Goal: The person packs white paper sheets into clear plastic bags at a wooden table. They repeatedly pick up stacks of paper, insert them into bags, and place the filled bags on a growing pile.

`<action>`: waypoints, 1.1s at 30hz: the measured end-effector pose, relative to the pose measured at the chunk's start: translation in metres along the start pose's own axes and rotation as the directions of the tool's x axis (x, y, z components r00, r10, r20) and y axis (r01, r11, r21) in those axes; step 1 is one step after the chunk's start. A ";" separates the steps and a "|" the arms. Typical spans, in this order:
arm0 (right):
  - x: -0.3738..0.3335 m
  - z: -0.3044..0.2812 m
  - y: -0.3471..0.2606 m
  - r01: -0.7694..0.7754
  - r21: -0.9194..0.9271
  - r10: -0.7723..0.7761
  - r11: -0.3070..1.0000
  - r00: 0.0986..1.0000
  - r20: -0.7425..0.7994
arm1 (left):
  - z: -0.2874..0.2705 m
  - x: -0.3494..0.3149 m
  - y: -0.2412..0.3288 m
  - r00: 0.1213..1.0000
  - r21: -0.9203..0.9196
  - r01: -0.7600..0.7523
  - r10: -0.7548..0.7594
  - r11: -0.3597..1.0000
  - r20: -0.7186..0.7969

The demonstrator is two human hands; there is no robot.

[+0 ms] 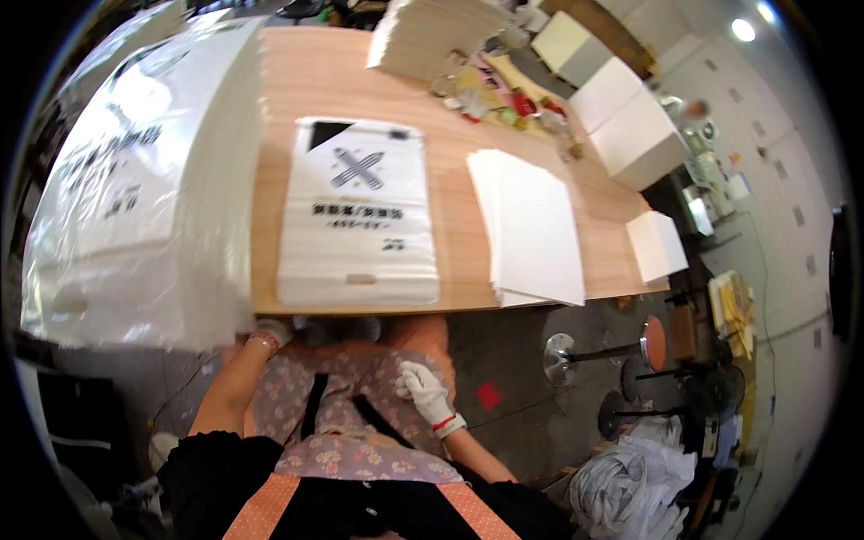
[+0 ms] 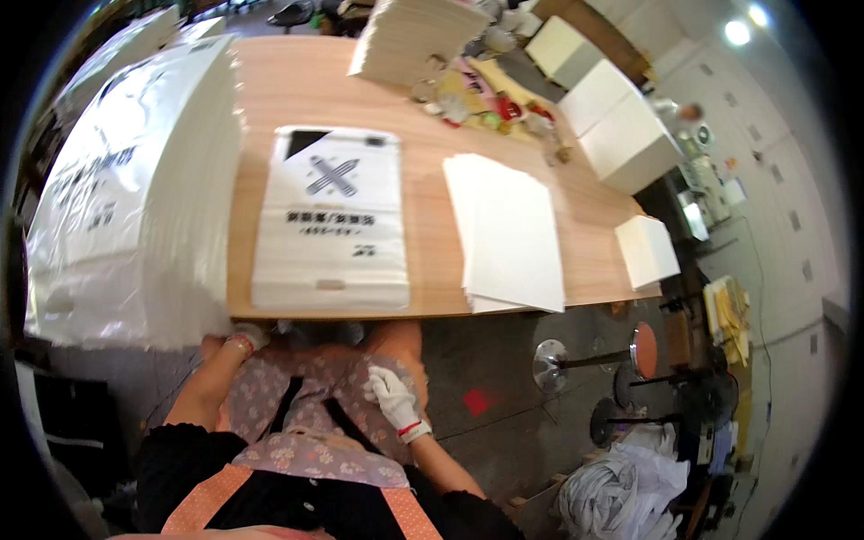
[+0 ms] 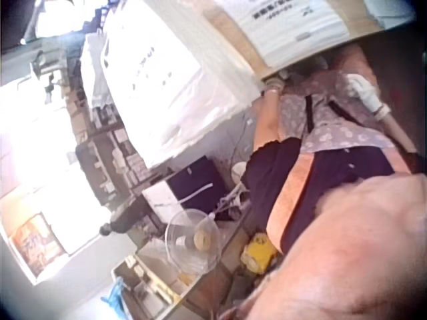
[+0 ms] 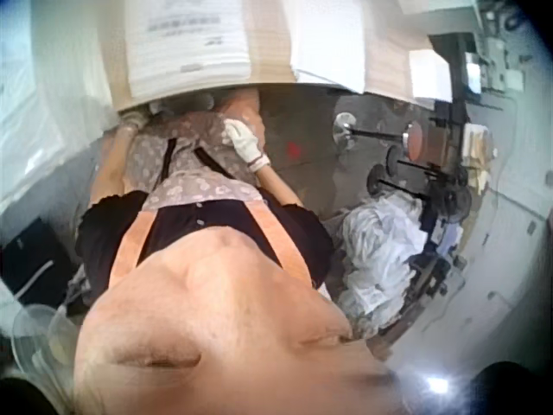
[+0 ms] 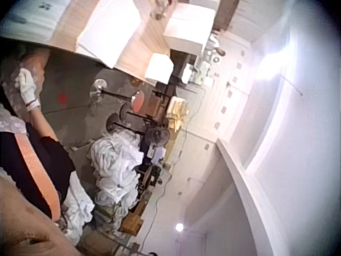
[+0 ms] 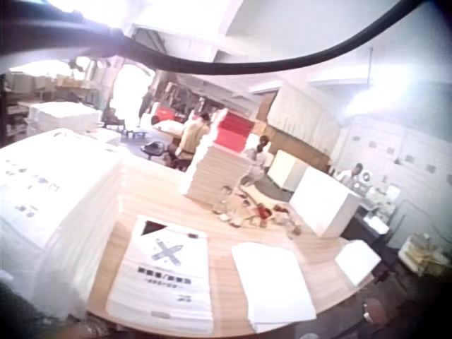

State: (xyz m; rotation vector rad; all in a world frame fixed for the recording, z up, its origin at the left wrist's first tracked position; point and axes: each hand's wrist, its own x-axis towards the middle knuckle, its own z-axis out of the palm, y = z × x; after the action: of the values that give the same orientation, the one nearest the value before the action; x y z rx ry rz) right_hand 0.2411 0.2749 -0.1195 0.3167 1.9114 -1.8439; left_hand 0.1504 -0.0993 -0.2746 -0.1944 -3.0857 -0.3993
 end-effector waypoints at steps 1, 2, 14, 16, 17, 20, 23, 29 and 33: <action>-0.002 -0.012 0.011 0.000 0.084 0.004 0.997 0.999 -0.049 | -0.024 0.016 0.010 0.993 -0.071 0.061 -0.053 0.996 0.106; -0.007 -0.016 0.010 0.016 0.126 -0.007 0.992 0.998 -0.070 | -0.033 0.015 0.009 0.987 -0.102 0.091 -0.076 0.991 0.140; 0.003 -0.005 0.000 -0.035 0.063 0.041 0.997 0.994 -0.097 | -0.057 0.013 0.000 0.969 -0.171 0.181 -0.146 0.968 0.198; -0.002 -0.002 0.005 0.001 0.163 0.020 0.987 0.992 -0.127 | -0.066 0.009 0.005 0.969 -0.177 0.158 -0.118 0.972 0.218; -0.005 -0.001 0.004 0.000 0.164 0.023 0.987 0.990 -0.139 | -0.071 0.006 0.006 0.967 -0.177 0.157 -0.115 0.972 0.228; 0.000 -0.001 0.010 -0.018 0.101 0.030 0.995 0.992 -0.120 | -0.082 -0.010 0.001 0.955 -0.187 0.200 -0.149 0.962 0.255; -0.001 0.003 0.003 -0.040 0.109 0.052 0.993 0.992 -0.112 | -0.084 -0.009 0.001 0.942 -0.175 0.222 -0.164 0.959 0.293; 0.002 0.003 -0.001 -0.038 0.121 0.049 0.992 0.995 -0.090 | 0.023 -0.026 0.008 0.819 -0.002 -0.045 0.038 0.999 0.573; 0.003 -0.001 0.010 -0.019 0.111 0.032 0.994 0.993 -0.114 | -0.179 0.014 0.147 0.630 -0.452 0.000 0.351 0.892 0.693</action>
State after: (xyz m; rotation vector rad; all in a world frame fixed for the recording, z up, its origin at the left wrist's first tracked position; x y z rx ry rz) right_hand 0.2430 0.2764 -0.1298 0.4918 1.8751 -1.9563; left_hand 0.1565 -0.0026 -0.0641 -0.9100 -3.6521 -1.2704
